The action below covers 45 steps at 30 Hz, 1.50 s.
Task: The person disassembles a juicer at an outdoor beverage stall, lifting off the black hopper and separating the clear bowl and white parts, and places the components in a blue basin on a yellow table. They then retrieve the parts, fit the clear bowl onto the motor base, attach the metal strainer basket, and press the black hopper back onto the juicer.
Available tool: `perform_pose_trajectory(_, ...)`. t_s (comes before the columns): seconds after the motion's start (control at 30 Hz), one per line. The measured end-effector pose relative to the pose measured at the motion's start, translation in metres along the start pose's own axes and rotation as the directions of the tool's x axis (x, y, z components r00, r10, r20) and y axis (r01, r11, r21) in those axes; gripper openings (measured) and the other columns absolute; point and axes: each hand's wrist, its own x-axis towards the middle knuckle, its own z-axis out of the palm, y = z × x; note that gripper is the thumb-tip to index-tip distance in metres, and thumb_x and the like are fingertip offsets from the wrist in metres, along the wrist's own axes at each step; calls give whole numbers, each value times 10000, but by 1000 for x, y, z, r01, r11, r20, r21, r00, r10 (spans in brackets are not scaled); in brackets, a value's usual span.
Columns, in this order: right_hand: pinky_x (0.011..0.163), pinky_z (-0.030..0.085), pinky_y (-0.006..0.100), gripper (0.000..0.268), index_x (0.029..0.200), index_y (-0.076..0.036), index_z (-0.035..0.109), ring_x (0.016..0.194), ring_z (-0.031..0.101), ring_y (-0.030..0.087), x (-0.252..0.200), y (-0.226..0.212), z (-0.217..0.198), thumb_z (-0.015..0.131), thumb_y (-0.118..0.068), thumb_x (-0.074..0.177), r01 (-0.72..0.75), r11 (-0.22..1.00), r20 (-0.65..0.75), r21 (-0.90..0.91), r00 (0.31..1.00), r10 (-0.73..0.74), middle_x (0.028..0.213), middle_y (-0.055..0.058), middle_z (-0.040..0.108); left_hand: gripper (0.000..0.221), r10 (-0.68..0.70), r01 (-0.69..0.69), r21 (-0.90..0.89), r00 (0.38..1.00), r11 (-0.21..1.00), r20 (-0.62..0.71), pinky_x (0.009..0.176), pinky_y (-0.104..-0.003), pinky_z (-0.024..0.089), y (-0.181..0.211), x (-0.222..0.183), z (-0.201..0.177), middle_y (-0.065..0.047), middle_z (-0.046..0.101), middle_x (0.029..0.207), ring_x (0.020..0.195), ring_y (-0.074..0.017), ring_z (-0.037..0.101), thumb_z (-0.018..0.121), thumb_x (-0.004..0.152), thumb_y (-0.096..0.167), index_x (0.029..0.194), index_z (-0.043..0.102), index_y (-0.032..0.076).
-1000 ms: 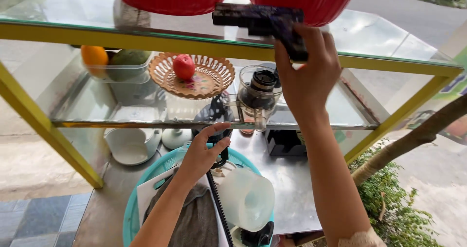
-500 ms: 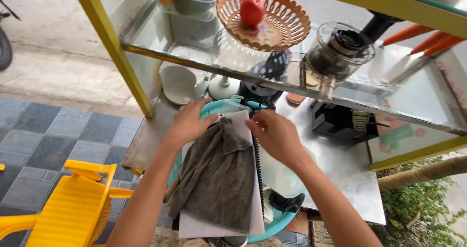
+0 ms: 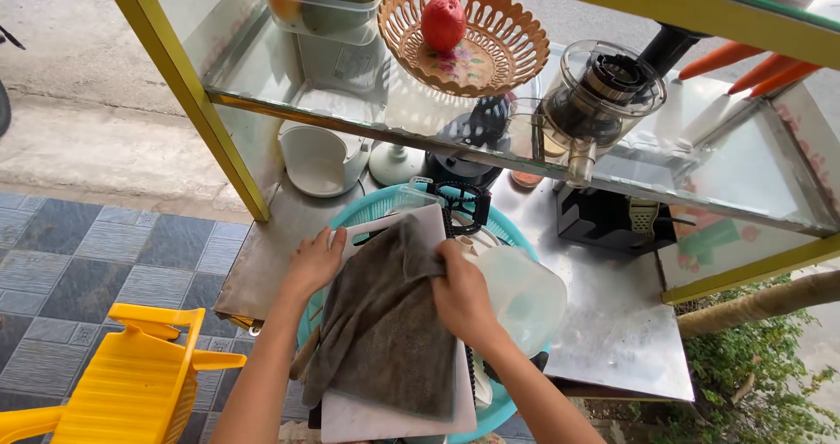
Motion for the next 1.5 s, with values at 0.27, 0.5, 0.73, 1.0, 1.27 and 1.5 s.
perform_pose_trajectory(0.27, 881, 596, 318, 311, 1294, -103, 574, 1038, 695, 163, 56, -32, -107, 497, -76, 994, -262, 72, 213, 962, 892, 398, 1152, 47, 697, 1013, 797, -367, -821, 581, 438, 165, 1171, -458, 271, 121, -97, -74, -112, 412, 1637, 1506, -266, 339, 499, 944, 760, 1687, 232, 125)
perform_pose_trajectory(0.5, 941, 561, 330, 277, 1334, -71, 573, 1125, 654, 157, 91, -4, -137, 522, -83, 1062, -162, 299, 68, 941, 951, 301, 1233, 47, 668, 455, 545, -200, -887, 836, 416, 67, 820, -287, 509, 183, -59, -110, -21, 721, 1145, 981, -92, 643, 665, 970, 146, 1417, 619, 69)
perform_pose_trajectory(0.73, 936, 532, 301, 308, 1329, -77, 631, 1129, 647, 136, 153, -30, -145, 530, -194, 1063, -159, 283, 55, 946, 938, 342, 1207, 4, 700, 400, 496, -684, -642, 714, 346, -493, 940, -237, 525, 206, -75, -218, 7, 700, 1172, 1053, -84, 639, 623, 903, -73, 1276, 691, 53)
perform_pose_trajectory(1.0, 1002, 515, 290, 233, 1331, -39, 640, 1121, 621, 109, 160, -36, -180, 587, -156, 1136, 409, 437, -481, 801, 875, 62, 1215, 10, 690, 389, 585, -865, -324, 499, 384, -640, 989, -231, 510, 231, -106, -264, 16, 648, 1219, 1155, -123, 620, 699, 876, -132, 1152, 793, 124)
perform_pose_trajectory(1.27, 953, 502, 372, 234, 1234, 25, 603, 1010, 641, 231, 254, 31, -327, 548, -203, 1221, 660, 709, -840, 248, 511, -181, 1090, 112, 655, 314, 601, -984, 43, 72, 174, -796, 910, -305, 527, 379, -61, -295, -50, 700, 1107, 1047, -218, 686, 806, 837, -6, 1133, 723, 59)
perform_pose_trajectory(1.5, 1002, 471, 462, 264, 1151, 19, 573, 1185, 551, 314, 266, 62, -341, 594, 101, 900, -84, 594, -548, -800, 507, -666, 1193, 167, 569, 90, 781, -456, 679, 57, 575, -622, 1136, -523, 329, 444, -33, -230, -84, 670, 1230, 1280, -280, 520, 691, 935, 101, 963, 776, 111)
